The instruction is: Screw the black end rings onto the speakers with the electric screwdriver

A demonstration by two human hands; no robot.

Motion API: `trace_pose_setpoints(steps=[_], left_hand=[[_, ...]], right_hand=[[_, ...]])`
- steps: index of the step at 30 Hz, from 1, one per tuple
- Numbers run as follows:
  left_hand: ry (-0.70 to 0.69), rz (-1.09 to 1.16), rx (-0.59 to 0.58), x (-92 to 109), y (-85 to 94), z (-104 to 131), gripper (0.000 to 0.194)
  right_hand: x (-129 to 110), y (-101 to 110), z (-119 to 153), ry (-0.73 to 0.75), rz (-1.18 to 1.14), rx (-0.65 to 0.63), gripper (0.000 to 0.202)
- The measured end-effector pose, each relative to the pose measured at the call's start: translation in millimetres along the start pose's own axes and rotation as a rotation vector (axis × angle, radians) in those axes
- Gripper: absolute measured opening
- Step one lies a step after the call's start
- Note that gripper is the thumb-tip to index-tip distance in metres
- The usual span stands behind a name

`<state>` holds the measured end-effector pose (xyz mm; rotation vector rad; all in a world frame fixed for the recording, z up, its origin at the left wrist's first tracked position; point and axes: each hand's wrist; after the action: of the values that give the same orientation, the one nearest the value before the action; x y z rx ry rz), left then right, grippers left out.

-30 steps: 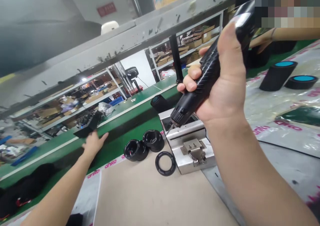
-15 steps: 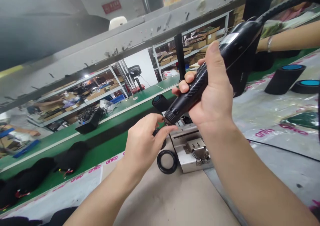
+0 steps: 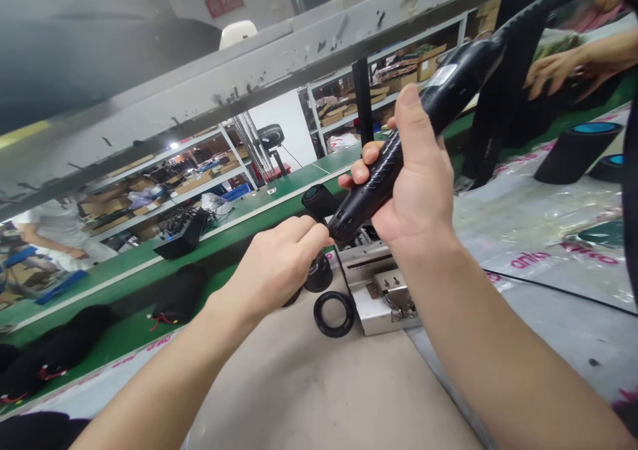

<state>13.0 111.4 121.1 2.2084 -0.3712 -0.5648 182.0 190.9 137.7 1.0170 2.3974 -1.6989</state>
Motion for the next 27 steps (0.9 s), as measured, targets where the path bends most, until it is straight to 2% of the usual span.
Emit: trace_pose_setpoints(steps=[4,7,9,13,14,16,19,22,25,27], left_hand=[[-0.174,0.028,0.019,-14.7,-5.6,-7.8,0.032],[-0.211,0.197,0.019,-23.7,-13.2,-11.6,0.026],[-0.106,0.378,0.044,-28.5,-21.6,-12.6,0.021],[0.329,0.605,0.004,-32.5,-47.9,-17.5,0.025],[0.376,0.618,-0.032,-32.1,-55.8,-20.5,0.026],[0.375,0.621,-0.109,-30.2,-71.1,-28.2,0.025],[0.369,0.609,-0.214,-25.8,-86.1,-40.1,0.010],[0.417,0.573,-0.211,-18.5,-81.4,-47.2,0.010],[0.524,0.689,-0.064,-3.6,-58.6,-49.3,0.024],[0.560,0.835,-0.015,9.7,-42.0,-49.7,0.023]], right_hand=[[0.3,0.3,-1.3,-0.038,-0.002,0.013,0.052],[-1.2,1.0,-6.6,-0.063,-0.021,0.041,0.046],[-6.3,2.0,-13.0,-0.068,-0.033,0.083,0.041],[-26.1,7.6,-29.3,0.022,-0.028,0.184,0.042],[-31.1,9.9,-33.0,0.059,-0.026,0.208,0.043],[-38.8,14.8,-39.3,0.113,-0.029,0.239,0.044],[-42.6,21.3,-45.5,0.124,-0.054,0.247,0.045],[-40.5,23.6,-48.3,0.092,-0.079,0.252,0.044],[-37.6,22.3,-48.4,0.068,-0.073,0.239,0.042],[-36.0,21.1,-47.2,0.062,-0.060,0.226,0.042]])
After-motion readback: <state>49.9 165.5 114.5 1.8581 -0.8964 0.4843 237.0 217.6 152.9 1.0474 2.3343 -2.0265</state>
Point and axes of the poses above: each hand's wrist, its own z-axis away from the middle knuckle, its own y-axis out of the back of the hand, x = y × z, and after that the axes turned 11 degrees about y, right-handed
